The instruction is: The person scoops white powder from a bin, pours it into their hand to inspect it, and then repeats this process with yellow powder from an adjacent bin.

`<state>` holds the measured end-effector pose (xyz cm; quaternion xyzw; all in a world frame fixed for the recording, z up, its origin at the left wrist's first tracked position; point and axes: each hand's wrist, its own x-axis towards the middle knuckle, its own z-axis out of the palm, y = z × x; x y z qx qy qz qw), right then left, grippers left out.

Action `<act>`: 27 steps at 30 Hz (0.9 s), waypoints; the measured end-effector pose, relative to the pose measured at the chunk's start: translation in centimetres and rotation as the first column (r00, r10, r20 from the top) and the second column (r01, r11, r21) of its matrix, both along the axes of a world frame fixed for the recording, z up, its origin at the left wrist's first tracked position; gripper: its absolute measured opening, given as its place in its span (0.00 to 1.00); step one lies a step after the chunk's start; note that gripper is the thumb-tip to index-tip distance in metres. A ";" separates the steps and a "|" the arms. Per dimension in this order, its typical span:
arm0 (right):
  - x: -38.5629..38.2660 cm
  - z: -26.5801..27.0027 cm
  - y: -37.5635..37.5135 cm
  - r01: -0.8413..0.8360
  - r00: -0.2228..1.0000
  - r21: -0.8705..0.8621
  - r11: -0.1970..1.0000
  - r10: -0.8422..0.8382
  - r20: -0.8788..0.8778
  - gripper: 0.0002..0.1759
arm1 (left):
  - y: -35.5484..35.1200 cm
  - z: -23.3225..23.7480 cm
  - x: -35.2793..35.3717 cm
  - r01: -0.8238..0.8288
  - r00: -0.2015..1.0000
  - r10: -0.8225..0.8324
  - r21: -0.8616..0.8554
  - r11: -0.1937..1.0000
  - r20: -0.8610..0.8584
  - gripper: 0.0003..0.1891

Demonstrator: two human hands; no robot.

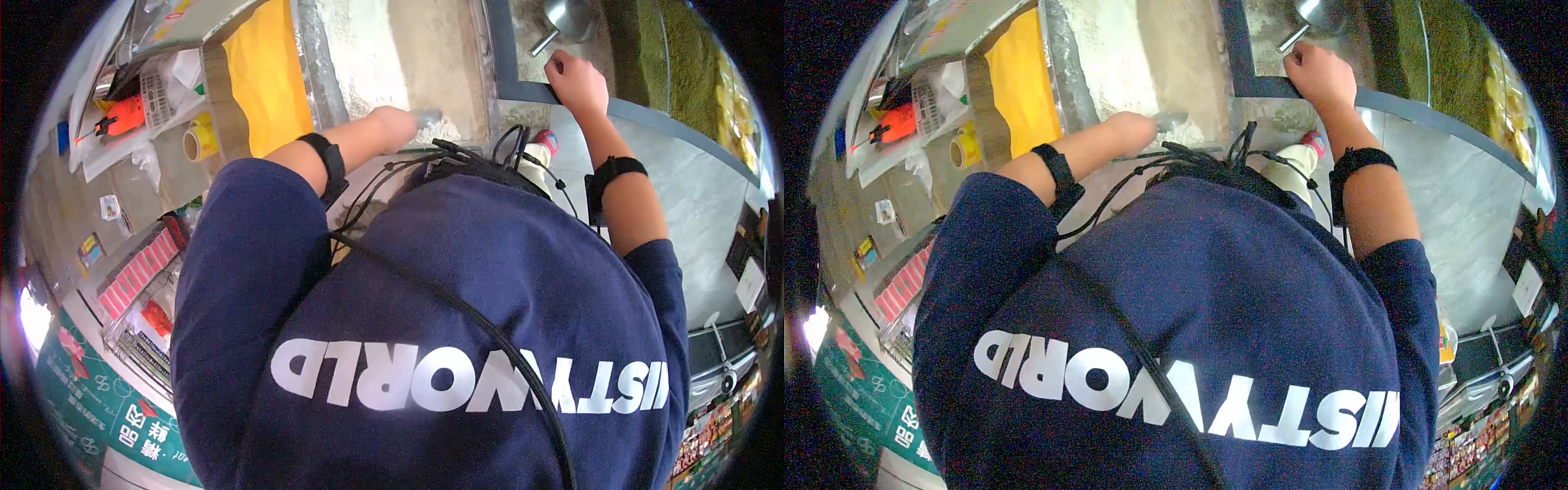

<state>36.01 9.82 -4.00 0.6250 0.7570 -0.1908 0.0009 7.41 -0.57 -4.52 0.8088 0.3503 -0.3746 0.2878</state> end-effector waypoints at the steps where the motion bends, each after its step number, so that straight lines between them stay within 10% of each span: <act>1: 0.1 -0.1 -0.3 -0.002 1.000 0.005 1.000 0.002 -0.007 0.15 | -0.4 -0.1 0.0 -0.012 1.000 0.012 -0.013 1.000 0.006 0.06; 27: 0.2 -0.2 0.1 -0.009 0.999 -0.048 0.999 0.010 0.034 0.19 | -1.2 0.9 -1.6 -0.070 0.997 0.069 -0.054 0.996 -0.035 0.07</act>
